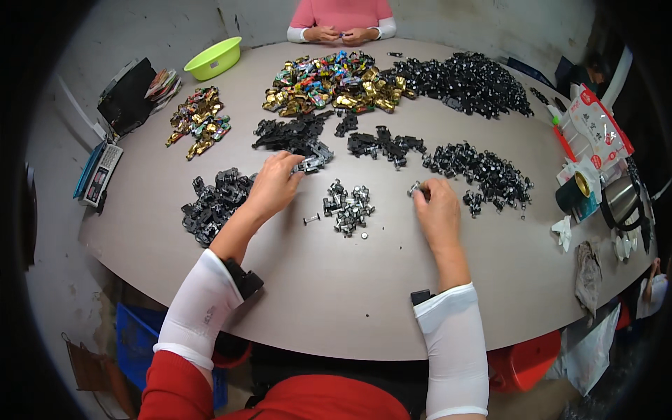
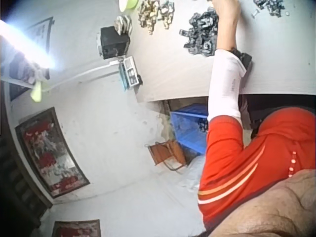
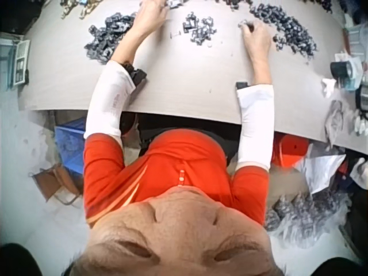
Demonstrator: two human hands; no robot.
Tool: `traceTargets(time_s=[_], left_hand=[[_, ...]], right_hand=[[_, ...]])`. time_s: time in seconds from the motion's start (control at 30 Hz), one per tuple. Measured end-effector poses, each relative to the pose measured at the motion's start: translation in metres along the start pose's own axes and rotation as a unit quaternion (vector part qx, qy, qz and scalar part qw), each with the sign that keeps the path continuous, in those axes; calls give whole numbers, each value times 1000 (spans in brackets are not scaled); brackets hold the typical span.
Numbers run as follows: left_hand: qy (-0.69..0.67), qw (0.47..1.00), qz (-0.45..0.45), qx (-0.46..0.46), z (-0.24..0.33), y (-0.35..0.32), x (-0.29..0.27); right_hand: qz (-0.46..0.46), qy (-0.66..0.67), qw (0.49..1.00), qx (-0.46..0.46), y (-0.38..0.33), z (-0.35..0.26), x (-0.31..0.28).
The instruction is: The person sits at a table and assembles small black plastic components by hand. They pick up a base piece and insert a small metal pin into it, then place the assembled unit into a growing pile. The process is repeated continuously throughout the clip.
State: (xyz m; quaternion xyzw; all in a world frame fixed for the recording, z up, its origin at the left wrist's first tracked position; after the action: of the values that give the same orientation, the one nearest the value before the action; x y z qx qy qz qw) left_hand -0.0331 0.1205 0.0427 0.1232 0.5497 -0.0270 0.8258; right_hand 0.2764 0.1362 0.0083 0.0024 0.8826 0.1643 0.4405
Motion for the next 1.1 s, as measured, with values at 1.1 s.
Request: traceTargets(time_s=[1.1], left_hand=[[-677,717,-141,-92,52,-52,38]], right_hand=[[-6,104,989,-106,-13,-36,9]])
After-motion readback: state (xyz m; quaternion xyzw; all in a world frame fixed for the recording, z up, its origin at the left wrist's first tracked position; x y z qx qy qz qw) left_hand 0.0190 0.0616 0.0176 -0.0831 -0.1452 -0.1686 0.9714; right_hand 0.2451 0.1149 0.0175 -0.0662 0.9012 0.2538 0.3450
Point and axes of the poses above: each hand's wrist, its own y-axis towards the middle knuckle, its own x-axis out of the palm, z = x × y, the point moved 6 cm from there along y, towards the middle knuckle, and after that the axes turned 13 degrees about -z, right-handed, at the moved point
